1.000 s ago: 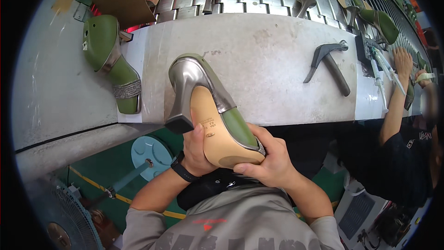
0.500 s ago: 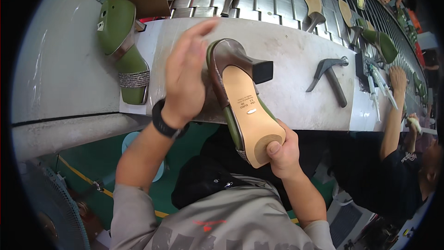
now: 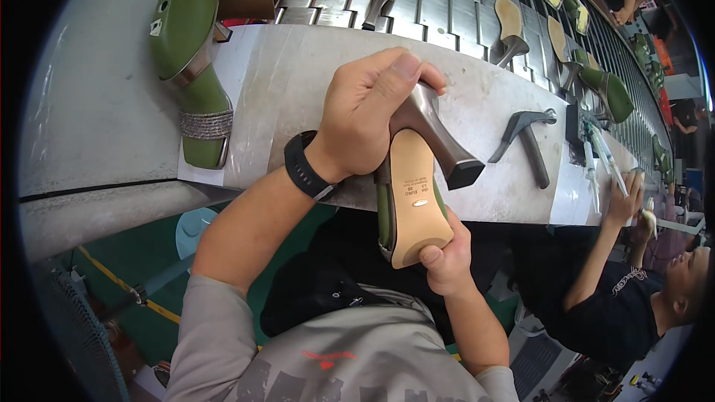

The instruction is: The person attaches heels and soles onto shoe lasts by hand, hammers the edges using a cobbler's hammer, injects glue with a syringe, and places the shoes back on the conveyor.

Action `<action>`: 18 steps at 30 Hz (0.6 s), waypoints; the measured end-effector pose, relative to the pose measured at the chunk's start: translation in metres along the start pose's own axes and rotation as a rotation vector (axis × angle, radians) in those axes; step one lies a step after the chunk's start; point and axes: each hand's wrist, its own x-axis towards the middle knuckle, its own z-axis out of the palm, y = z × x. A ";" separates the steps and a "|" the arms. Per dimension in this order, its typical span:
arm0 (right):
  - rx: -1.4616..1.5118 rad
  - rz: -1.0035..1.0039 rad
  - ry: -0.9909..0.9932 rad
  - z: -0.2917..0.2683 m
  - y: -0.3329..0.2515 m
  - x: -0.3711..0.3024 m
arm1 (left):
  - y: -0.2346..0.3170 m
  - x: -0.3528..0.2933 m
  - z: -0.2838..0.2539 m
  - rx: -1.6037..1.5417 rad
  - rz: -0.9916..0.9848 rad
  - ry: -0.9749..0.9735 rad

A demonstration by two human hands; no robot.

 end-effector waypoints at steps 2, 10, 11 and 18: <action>-0.009 -0.002 -0.004 -0.001 0.005 -0.001 | -0.003 -0.001 -0.003 -0.018 0.033 -0.012; 0.011 0.026 -0.014 0.004 0.011 -0.003 | -0.004 -0.004 -0.013 0.044 0.146 -0.093; 0.009 0.034 -0.022 0.004 0.012 -0.002 | -0.003 -0.006 -0.015 0.045 0.148 -0.094; 0.113 -0.007 -0.019 0.003 0.004 0.001 | 0.010 0.001 0.001 0.067 0.065 -0.038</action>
